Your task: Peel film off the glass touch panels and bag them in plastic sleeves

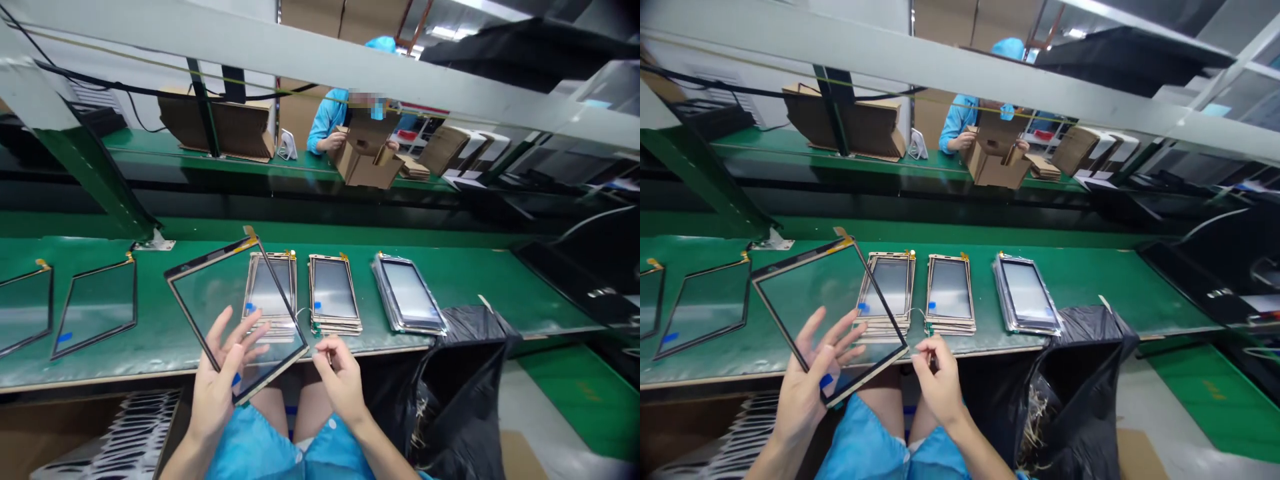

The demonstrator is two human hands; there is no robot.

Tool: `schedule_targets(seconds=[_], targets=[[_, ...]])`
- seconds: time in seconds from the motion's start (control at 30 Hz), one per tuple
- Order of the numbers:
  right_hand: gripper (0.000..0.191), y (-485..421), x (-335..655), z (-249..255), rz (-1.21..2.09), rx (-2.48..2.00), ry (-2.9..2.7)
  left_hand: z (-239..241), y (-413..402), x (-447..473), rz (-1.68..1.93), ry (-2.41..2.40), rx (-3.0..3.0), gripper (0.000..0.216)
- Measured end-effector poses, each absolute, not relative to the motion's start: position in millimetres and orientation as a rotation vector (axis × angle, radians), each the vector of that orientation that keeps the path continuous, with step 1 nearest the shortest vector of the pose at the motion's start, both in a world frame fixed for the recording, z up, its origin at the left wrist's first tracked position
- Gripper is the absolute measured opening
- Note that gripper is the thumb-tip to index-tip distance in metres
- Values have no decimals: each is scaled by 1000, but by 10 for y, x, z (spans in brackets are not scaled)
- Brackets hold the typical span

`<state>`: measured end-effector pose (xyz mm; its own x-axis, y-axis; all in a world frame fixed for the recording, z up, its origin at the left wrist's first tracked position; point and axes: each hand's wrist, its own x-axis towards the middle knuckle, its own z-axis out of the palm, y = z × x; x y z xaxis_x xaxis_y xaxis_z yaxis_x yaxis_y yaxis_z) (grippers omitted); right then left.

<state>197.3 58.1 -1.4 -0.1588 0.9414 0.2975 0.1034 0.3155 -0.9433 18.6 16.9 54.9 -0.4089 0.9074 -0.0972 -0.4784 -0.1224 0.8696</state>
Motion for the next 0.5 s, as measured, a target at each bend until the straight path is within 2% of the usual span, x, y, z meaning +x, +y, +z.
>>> schedule_targets(seconds=[0.2,0.5], targets=[[5,683,2014,94,1017,-935,-1510,534,130,269,1687,1111,636,71],[18,602,2097,294,964,-905,-1648,615,182,536,1758,1199,655,58]])
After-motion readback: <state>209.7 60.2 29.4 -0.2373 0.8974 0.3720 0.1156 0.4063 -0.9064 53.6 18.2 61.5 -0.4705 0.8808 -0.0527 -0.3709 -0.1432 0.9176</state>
